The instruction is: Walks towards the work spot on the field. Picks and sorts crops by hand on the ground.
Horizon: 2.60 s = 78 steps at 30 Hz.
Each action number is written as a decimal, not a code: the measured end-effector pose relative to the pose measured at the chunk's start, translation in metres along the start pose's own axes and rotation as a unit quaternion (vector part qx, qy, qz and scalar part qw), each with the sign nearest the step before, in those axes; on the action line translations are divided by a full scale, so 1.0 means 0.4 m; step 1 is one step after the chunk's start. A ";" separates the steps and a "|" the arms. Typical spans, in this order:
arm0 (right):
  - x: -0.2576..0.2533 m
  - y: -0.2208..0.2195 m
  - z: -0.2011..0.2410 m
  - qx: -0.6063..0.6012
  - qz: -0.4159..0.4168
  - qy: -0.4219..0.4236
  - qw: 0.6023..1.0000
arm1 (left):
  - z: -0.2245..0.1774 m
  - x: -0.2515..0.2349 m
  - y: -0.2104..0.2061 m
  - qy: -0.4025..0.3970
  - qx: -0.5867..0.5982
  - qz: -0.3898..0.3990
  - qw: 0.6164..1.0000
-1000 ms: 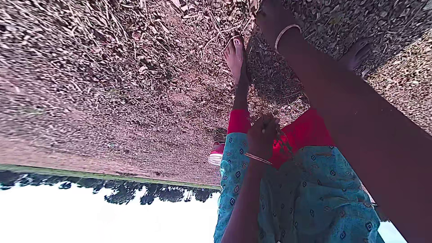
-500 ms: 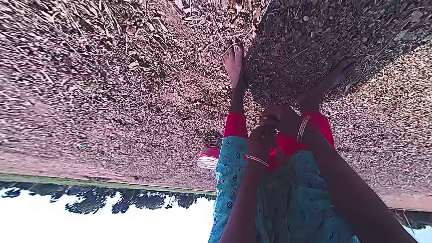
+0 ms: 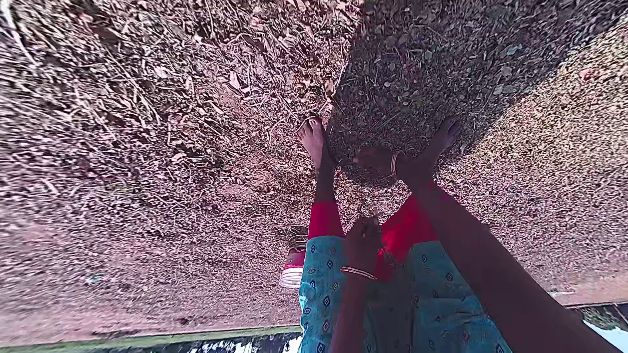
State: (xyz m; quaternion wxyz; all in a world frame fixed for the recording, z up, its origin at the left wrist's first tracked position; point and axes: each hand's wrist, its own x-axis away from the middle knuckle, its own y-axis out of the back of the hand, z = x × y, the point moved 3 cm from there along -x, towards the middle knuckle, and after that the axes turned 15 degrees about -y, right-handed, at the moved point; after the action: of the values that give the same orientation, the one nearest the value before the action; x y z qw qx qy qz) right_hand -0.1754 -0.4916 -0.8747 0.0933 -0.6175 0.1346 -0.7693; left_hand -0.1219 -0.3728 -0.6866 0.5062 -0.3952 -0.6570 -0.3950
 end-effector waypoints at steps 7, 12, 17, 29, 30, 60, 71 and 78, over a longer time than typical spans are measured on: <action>-0.032 0.290 0.083 0.134 -0.343 -0.029 0.929 | 0.012 -0.005 -0.011 0.014 0.028 -0.026 0.999; -0.080 0.329 0.118 0.226 -0.301 -0.094 0.922 | 0.006 -0.008 -0.010 0.066 0.076 0.013 0.995; -0.056 0.334 0.101 0.218 -0.324 -0.085 0.917 | -0.026 -0.002 -0.004 0.009 0.156 0.060 0.986; -0.084 0.463 0.246 0.000 -0.456 -0.038 0.889 | -0.014 -0.001 -0.010 -0.016 0.241 0.065 0.968; -0.099 0.466 0.256 0.015 -0.464 -0.050 0.884 | -0.016 -0.011 -0.011 -0.015 0.268 0.070 0.961; -0.034 0.484 0.205 -0.386 -0.347 0.159 0.840 | -0.152 -0.223 0.040 -0.056 0.437 0.018 0.898; -0.086 0.668 0.399 0.026 -0.511 -0.027 0.859 | -0.162 -0.230 0.048 -0.056 0.434 0.026 0.899; -0.080 0.633 0.328 -0.106 -0.478 0.055 0.870 | -0.206 -0.230 0.061 -0.061 0.430 0.032 0.900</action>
State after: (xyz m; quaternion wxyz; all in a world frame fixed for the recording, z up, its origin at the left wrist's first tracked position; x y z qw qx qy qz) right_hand -0.0462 -0.7335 -0.9596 -0.3599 -0.5689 -0.0913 -0.7338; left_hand -0.0543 -0.4503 -0.7593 0.5979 -0.1835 -0.7796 -0.0330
